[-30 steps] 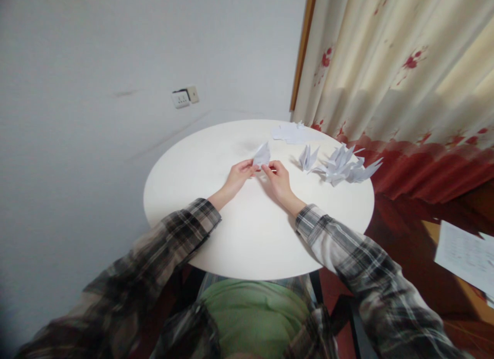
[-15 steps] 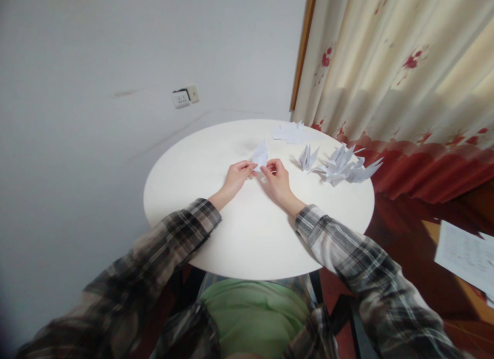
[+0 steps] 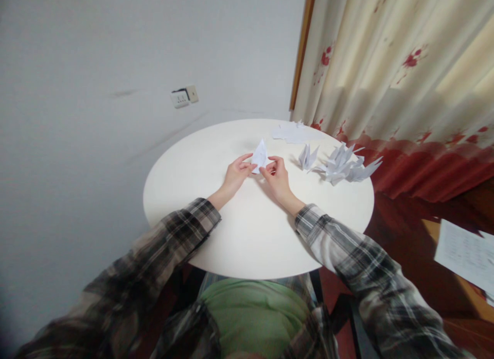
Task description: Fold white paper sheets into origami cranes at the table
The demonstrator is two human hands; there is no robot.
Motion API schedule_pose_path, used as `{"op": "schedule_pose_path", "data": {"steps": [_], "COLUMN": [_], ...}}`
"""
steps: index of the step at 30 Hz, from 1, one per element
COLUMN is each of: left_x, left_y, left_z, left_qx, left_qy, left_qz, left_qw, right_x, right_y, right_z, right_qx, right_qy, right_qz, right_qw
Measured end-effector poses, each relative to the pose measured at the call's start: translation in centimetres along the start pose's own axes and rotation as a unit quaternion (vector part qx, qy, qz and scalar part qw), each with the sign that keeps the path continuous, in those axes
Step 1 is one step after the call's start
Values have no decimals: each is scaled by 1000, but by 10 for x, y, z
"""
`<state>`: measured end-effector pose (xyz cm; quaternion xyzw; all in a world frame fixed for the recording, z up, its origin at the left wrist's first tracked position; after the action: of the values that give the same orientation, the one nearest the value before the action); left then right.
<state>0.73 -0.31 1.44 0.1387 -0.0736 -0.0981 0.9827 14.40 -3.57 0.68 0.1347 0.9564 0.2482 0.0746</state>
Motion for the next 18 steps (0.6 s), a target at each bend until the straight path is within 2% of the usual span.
{"op": "schedule_pose_path", "data": {"steps": [18], "left_x": [-1], "left_y": [-1], "left_z": [1], "left_qx": [2], "left_qy": [10], "left_qz": [10], "left_qw": [1000], "right_x": [0], "right_y": [1], "right_z": [5], "right_qx": [20], "right_qy": [3], "right_qz": [-28], "right_qw": [999]}}
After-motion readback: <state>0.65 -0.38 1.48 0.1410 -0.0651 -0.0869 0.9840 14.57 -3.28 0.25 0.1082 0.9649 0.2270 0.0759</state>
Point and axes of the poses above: each hand's wrist, its own y-axis towards the middle knuckle, its own x-axis out of the palm, z = x × y, the point moved 1 cm from there along y, towards the middle knuckle, and after that the axes turned 3 degrees about -y, right-handed, at the moved point
